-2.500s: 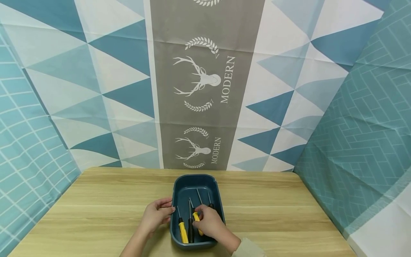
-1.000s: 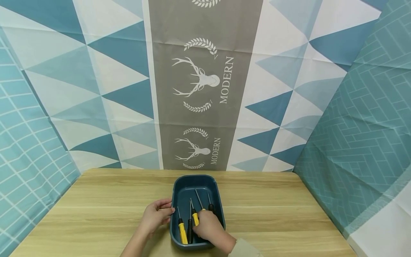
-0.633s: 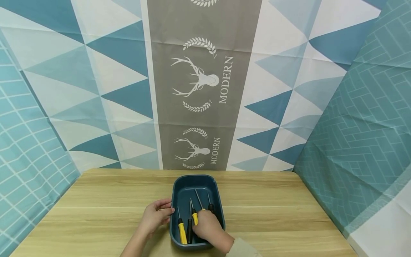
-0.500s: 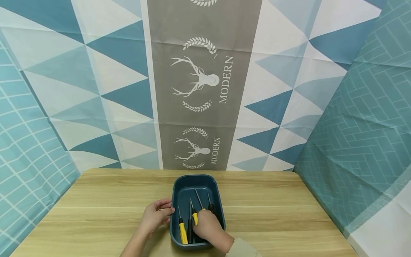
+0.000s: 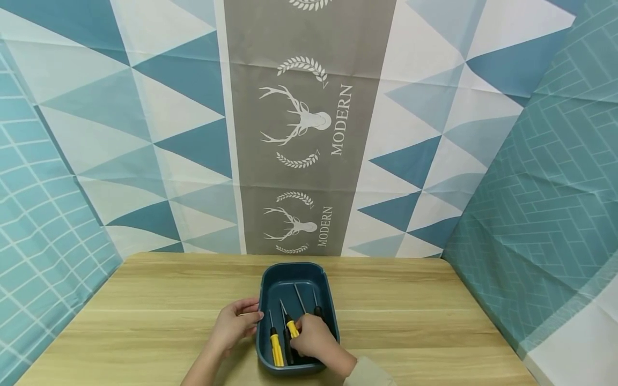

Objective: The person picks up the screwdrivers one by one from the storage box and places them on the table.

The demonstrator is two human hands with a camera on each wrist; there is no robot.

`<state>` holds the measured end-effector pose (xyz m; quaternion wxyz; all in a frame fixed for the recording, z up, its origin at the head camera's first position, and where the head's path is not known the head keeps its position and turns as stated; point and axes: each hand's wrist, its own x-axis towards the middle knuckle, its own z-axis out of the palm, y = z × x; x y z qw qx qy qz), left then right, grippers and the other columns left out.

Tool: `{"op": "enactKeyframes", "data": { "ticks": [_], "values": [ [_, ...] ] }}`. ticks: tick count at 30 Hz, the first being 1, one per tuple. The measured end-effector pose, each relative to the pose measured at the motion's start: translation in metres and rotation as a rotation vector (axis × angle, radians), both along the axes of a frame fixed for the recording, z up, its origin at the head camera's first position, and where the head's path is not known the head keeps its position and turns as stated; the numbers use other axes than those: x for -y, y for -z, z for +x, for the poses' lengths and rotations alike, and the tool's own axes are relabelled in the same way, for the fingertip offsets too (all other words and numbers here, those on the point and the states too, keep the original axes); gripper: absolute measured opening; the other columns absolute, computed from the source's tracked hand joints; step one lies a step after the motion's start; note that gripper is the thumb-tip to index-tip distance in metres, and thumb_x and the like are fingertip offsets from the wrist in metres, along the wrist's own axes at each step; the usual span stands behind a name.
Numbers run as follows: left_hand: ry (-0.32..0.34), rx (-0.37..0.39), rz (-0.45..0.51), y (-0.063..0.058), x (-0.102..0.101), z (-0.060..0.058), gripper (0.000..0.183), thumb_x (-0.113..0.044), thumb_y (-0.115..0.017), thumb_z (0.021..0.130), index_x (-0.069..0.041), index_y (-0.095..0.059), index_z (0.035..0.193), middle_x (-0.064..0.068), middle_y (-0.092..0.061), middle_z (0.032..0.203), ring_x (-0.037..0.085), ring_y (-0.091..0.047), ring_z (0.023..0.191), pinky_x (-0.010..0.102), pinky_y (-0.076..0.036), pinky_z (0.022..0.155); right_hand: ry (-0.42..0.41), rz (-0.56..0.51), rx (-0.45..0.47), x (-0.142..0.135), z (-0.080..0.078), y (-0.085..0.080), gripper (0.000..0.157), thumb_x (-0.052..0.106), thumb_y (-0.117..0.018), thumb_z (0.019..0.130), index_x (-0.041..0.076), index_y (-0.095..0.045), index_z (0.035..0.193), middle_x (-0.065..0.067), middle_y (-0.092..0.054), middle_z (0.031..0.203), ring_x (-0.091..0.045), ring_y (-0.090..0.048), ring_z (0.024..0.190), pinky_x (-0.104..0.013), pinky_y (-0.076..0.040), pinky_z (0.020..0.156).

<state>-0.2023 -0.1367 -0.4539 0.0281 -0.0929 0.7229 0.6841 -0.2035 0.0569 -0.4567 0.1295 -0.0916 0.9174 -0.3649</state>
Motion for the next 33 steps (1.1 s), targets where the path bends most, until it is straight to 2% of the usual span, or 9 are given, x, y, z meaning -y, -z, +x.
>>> {"op": "enactKeyframes", "data": {
  "ticks": [3,8,12,22,33],
  "values": [
    [0.003,-0.004,-0.005,0.0013,0.0006,-0.0010,0.043,-0.002,-0.066,0.082,0.008,-0.054,0.122,0.020,-0.060,0.110,0.013,-0.060,0.074,0.030,-0.053,0.061,0.003,-0.021,0.008,-0.0011,-0.0013,-0.0013,0.009,0.006,-0.070,0.073,0.004,-0.062,0.076,0.000,-0.051,0.065,-0.011,-0.050,0.053,-0.025,-0.041,0.048],
    [-0.006,0.007,-0.011,0.0005,-0.0007,-0.0015,0.040,-0.002,-0.065,0.082,0.006,-0.055,0.120,0.019,-0.060,0.109,0.013,-0.060,0.074,0.030,-0.054,0.061,0.023,-0.079,0.044,-0.0015,-0.0016,-0.0041,0.022,0.007,-0.070,0.075,-0.002,-0.062,0.094,-0.004,-0.057,0.079,-0.014,-0.056,0.061,-0.029,-0.050,0.051],
    [-0.012,0.013,-0.014,0.0000,-0.0013,-0.0009,0.040,-0.002,-0.065,0.082,0.006,-0.056,0.120,0.019,-0.061,0.108,0.014,-0.061,0.075,0.030,-0.054,0.062,0.035,-0.134,0.071,-0.0011,-0.0006,-0.0046,0.021,0.006,-0.070,0.076,0.000,-0.060,0.094,-0.004,-0.056,0.076,-0.013,-0.056,0.056,-0.027,-0.049,0.047],
    [-0.015,0.010,-0.026,0.0014,0.0000,0.0000,0.041,-0.004,-0.066,0.082,0.006,-0.056,0.120,0.018,-0.062,0.108,0.015,-0.062,0.080,0.034,-0.055,0.067,0.056,-0.194,0.115,-0.0005,-0.0023,-0.0055,0.021,0.010,-0.069,0.078,0.003,-0.060,0.095,-0.004,-0.057,0.077,-0.014,-0.054,0.064,-0.028,-0.048,0.054],
    [-0.008,0.001,-0.007,0.0010,-0.0005,-0.0007,0.040,-0.003,-0.065,0.082,0.007,-0.056,0.120,0.018,-0.061,0.108,0.016,-0.063,0.080,0.034,-0.056,0.068,0.062,-0.259,0.192,-0.0013,-0.0022,-0.0085,0.022,0.005,-0.067,0.077,0.004,-0.058,0.097,-0.005,-0.058,0.079,-0.015,-0.054,0.069,-0.028,-0.048,0.059]
  ]
}}
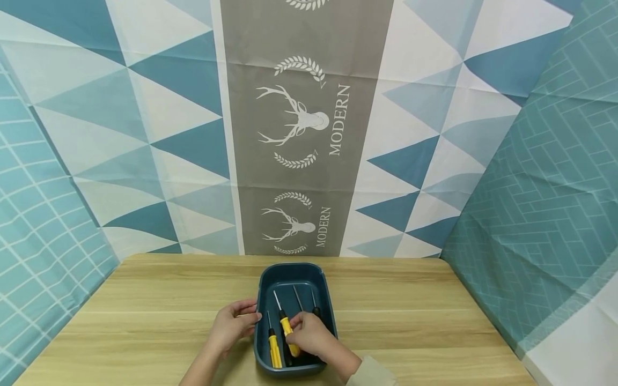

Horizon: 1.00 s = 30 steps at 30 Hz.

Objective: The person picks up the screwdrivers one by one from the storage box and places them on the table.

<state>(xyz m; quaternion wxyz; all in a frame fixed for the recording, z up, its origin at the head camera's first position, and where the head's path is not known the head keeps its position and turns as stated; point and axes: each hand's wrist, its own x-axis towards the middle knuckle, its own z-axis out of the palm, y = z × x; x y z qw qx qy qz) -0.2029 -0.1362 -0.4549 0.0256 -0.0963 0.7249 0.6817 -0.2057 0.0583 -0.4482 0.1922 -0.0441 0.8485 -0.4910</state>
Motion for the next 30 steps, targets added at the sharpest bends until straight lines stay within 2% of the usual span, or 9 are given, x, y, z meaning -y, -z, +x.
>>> {"op": "enactKeyframes", "data": {
  "ticks": [8,20,30],
  "values": [
    [-0.006,0.004,-0.004,0.0003,0.0000,-0.0007,0.041,-0.003,-0.066,0.081,0.006,-0.056,0.119,0.017,-0.062,0.107,0.016,-0.063,0.080,0.034,-0.056,0.068,-0.010,-0.013,0.043,-0.0009,0.0000,-0.0013,0.030,0.002,-0.066,0.079,-0.001,-0.062,0.108,-0.004,-0.061,0.081,-0.014,-0.056,0.071,-0.029,-0.051,0.063],
    [-0.002,0.007,-0.005,0.0004,-0.0004,-0.0002,0.041,-0.002,-0.065,0.082,0.007,-0.055,0.120,0.020,-0.061,0.110,0.016,-0.064,0.081,0.035,-0.056,0.069,0.026,-0.044,0.085,-0.0022,-0.0016,-0.0021,0.022,0.011,-0.067,0.082,0.002,-0.062,0.101,-0.007,-0.059,0.090,-0.016,-0.056,0.073,-0.032,-0.055,0.066],
    [0.002,-0.006,-0.008,-0.0001,-0.0002,-0.0003,0.042,-0.003,-0.066,0.081,0.008,-0.055,0.120,0.021,-0.061,0.111,0.015,-0.063,0.081,0.034,-0.056,0.068,0.056,-0.054,0.106,-0.0029,-0.0022,-0.0041,0.020,0.015,-0.069,0.082,0.003,-0.064,0.098,-0.004,-0.061,0.087,-0.013,-0.057,0.070,-0.030,-0.055,0.064]
  ]
}}
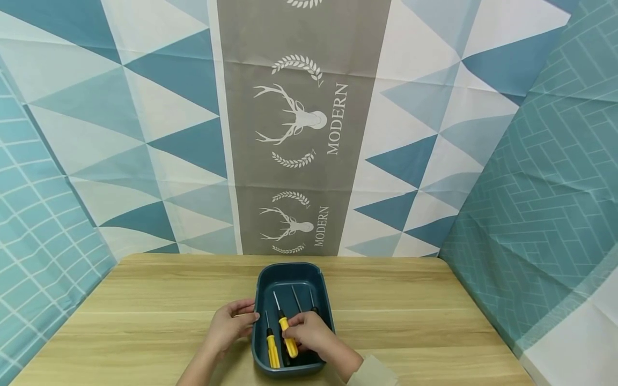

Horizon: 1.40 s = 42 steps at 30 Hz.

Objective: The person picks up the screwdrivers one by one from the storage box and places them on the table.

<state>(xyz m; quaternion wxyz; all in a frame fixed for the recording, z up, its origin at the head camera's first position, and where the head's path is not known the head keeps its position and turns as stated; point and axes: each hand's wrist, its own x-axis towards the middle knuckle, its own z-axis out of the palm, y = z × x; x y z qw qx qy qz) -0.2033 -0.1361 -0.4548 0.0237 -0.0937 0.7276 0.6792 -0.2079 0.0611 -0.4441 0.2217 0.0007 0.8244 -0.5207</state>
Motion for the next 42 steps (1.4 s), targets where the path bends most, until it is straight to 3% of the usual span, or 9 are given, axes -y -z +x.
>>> {"op": "enactKeyframes", "data": {
  "ticks": [42],
  "values": [
    [0.000,0.014,0.026,0.001,0.001,-0.001,0.043,-0.002,-0.066,0.081,0.008,-0.054,0.122,0.020,-0.061,0.112,0.016,-0.062,0.078,0.027,-0.053,0.061,0.035,-0.052,-0.060,-0.012,0.003,-0.022,0.023,0.008,-0.068,0.083,-0.001,-0.063,0.104,-0.006,-0.065,0.082,-0.012,-0.064,0.065,-0.030,-0.056,0.059]
  ]
}}
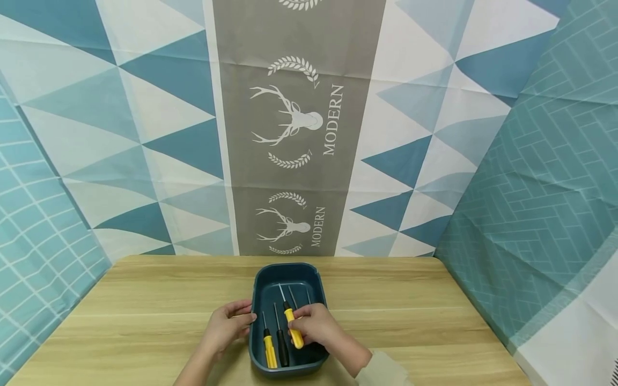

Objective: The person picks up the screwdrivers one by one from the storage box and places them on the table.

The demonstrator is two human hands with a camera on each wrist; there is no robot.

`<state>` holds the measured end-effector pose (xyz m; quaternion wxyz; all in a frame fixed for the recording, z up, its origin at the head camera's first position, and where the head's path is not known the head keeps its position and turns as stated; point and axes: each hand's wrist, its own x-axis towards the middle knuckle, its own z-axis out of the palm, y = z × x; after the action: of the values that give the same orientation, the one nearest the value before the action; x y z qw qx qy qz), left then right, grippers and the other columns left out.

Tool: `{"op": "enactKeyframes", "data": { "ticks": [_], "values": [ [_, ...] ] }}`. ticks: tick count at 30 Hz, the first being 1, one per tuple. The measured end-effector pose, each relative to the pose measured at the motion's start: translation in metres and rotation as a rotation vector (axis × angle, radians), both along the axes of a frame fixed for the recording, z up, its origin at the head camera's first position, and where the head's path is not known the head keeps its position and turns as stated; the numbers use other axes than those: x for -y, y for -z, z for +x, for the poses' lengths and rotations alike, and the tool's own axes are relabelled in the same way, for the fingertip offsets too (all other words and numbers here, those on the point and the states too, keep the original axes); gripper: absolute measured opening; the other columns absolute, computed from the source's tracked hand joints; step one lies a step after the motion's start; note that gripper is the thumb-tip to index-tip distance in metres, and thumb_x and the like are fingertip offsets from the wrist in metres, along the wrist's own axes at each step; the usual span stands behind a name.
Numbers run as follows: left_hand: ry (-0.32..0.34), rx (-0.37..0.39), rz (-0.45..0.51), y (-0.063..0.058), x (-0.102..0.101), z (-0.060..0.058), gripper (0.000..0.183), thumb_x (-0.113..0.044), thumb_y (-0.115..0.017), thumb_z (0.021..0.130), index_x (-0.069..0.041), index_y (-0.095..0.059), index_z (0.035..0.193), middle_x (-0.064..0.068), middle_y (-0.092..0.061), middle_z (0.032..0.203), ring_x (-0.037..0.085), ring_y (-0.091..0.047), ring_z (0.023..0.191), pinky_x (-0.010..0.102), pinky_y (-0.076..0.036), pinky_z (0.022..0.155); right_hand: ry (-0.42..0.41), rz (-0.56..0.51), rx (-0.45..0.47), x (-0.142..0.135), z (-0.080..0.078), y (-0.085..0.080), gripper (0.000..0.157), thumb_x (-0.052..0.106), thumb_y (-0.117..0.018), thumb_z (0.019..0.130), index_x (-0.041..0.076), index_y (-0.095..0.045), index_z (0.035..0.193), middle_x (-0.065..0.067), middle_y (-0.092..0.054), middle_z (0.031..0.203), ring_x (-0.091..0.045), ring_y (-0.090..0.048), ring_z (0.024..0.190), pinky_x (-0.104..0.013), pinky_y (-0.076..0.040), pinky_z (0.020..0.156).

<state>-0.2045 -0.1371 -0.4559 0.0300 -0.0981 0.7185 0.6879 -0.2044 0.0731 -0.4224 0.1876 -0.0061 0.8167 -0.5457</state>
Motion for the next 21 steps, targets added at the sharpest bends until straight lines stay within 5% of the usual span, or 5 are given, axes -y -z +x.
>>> {"op": "enactKeyframes", "data": {
  "ticks": [21],
  "values": [
    [0.010,0.008,-0.019,0.002,0.002,-0.002,0.046,-0.004,-0.067,0.082,0.008,-0.053,0.123,0.019,-0.061,0.111,0.014,-0.061,0.076,0.028,-0.054,0.061,0.010,-0.022,0.001,-0.015,-0.004,-0.005,0.028,0.013,-0.065,0.087,-0.003,-0.061,0.109,-0.008,-0.066,0.083,-0.014,-0.065,0.066,-0.031,-0.056,0.062]
  ]
}}
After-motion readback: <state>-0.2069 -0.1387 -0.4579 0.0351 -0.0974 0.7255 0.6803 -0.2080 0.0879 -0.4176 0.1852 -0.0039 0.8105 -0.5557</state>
